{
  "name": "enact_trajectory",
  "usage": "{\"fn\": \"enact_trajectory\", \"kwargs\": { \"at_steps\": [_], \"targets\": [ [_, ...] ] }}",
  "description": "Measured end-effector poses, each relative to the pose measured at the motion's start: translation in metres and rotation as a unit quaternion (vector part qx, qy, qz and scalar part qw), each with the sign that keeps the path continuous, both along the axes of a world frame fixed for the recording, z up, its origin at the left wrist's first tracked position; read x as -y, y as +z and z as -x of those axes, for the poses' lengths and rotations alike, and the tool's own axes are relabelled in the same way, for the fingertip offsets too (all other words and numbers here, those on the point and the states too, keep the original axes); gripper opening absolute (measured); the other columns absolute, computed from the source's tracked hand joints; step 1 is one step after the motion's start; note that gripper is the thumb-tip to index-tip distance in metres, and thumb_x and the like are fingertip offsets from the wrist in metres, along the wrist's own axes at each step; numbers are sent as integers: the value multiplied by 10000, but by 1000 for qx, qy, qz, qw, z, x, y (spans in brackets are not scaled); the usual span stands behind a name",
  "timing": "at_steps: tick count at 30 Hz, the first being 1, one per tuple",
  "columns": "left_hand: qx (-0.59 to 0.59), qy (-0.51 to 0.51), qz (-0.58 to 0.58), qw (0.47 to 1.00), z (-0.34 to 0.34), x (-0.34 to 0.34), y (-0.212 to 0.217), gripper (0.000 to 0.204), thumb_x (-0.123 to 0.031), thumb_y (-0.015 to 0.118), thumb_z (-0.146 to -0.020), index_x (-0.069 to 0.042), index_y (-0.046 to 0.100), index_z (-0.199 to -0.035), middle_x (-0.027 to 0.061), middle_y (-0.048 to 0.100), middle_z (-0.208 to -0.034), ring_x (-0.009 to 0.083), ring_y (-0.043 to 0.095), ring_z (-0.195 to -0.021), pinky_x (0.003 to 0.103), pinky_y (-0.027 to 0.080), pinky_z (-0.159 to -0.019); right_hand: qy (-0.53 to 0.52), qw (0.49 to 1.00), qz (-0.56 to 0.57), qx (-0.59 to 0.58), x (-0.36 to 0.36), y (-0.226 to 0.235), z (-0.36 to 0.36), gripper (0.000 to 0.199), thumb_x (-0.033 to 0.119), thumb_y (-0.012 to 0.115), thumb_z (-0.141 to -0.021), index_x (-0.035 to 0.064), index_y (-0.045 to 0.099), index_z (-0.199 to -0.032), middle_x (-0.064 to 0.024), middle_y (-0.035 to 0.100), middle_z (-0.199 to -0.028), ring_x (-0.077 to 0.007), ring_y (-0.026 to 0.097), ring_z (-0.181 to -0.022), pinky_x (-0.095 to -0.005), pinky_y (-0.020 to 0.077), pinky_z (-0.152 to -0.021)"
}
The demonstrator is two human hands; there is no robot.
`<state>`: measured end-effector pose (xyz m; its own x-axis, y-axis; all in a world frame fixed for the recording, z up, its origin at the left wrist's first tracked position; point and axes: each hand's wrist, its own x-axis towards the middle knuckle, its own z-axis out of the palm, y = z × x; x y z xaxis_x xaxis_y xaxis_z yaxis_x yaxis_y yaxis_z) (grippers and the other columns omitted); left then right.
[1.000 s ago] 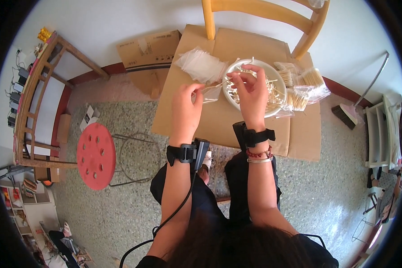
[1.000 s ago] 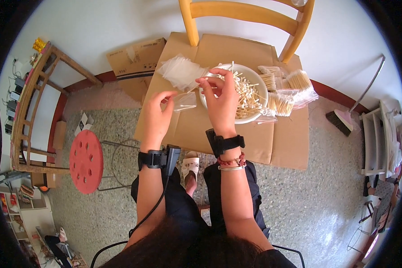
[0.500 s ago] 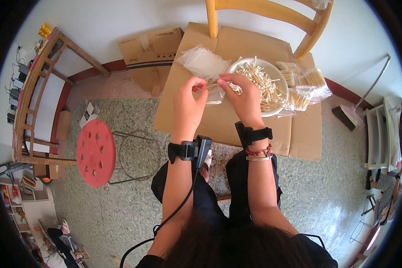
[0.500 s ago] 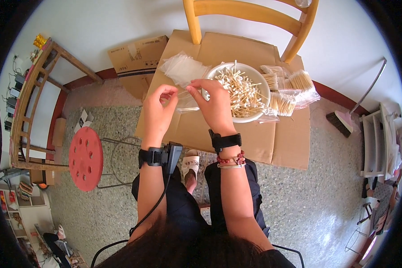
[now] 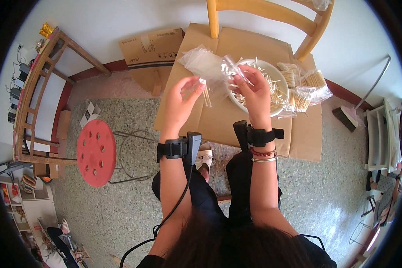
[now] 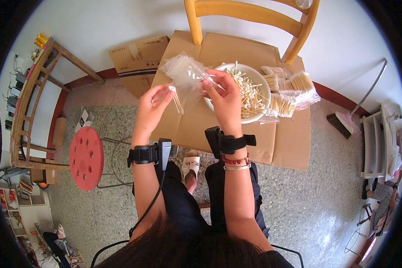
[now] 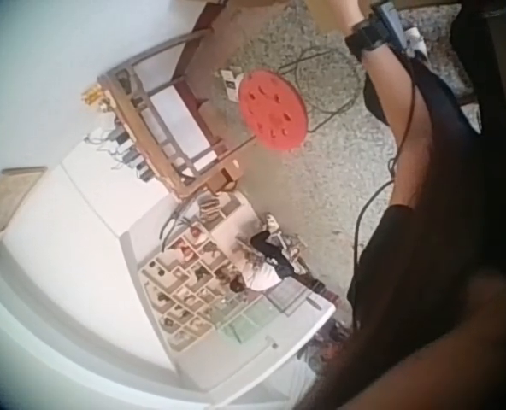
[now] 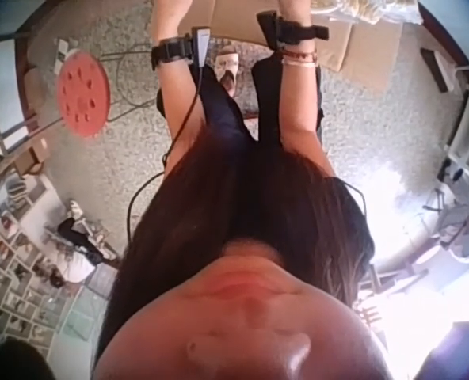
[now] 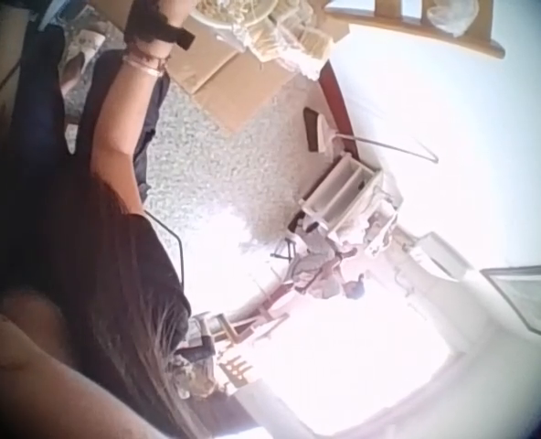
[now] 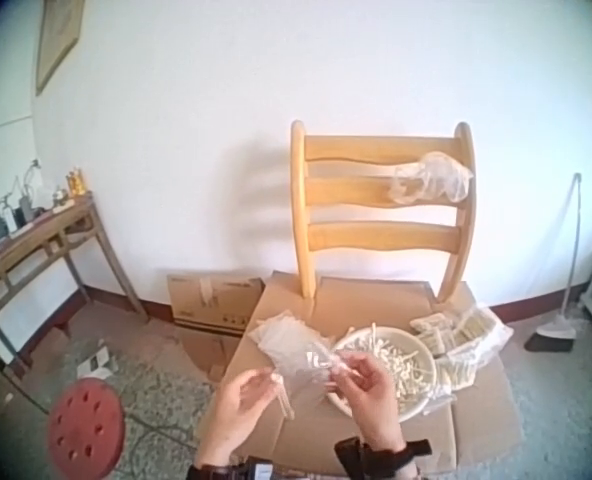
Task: The recorder is counting and placing cotton swabs into small plastic bags.
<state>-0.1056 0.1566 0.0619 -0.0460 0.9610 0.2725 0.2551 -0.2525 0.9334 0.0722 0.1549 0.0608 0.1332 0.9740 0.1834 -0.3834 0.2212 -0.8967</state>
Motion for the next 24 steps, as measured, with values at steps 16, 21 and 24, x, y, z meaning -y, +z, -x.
{"fn": "enact_trajectory", "kwargs": {
  "at_steps": [16,21,24],
  "targets": [
    [-132,58,-56,988,10,0,12,110,-8,678,-723,-48,634,-814,35,629,-916,133,559,-861,285,426,-773,-52,982,1,179,-2,-14,-6,125,-3,598,-776,20,631,-894,-53,630,-881,-134,586,-821,-235,454,-745],
    [-281,116,-83,949,21,-7,-12,143,17,633,-674,-84,652,-773,63,587,-1040,246,516,-947,336,419,-799,-78,908,-116,395,1,-17,-1,208,-71,562,-621,49,653,-764,-116,629,-903,-313,570,-881,-354,436,-836],
    [-385,105,24,916,25,-5,-37,181,28,572,-687,-94,671,-777,96,575,-1069,301,496,-974,360,414,-820,6,898,-98,429,2,-22,3,261,-103,509,-610,51,650,-767,-117,624,-929,-302,544,-952,-366,415,-858]
  ]
}}
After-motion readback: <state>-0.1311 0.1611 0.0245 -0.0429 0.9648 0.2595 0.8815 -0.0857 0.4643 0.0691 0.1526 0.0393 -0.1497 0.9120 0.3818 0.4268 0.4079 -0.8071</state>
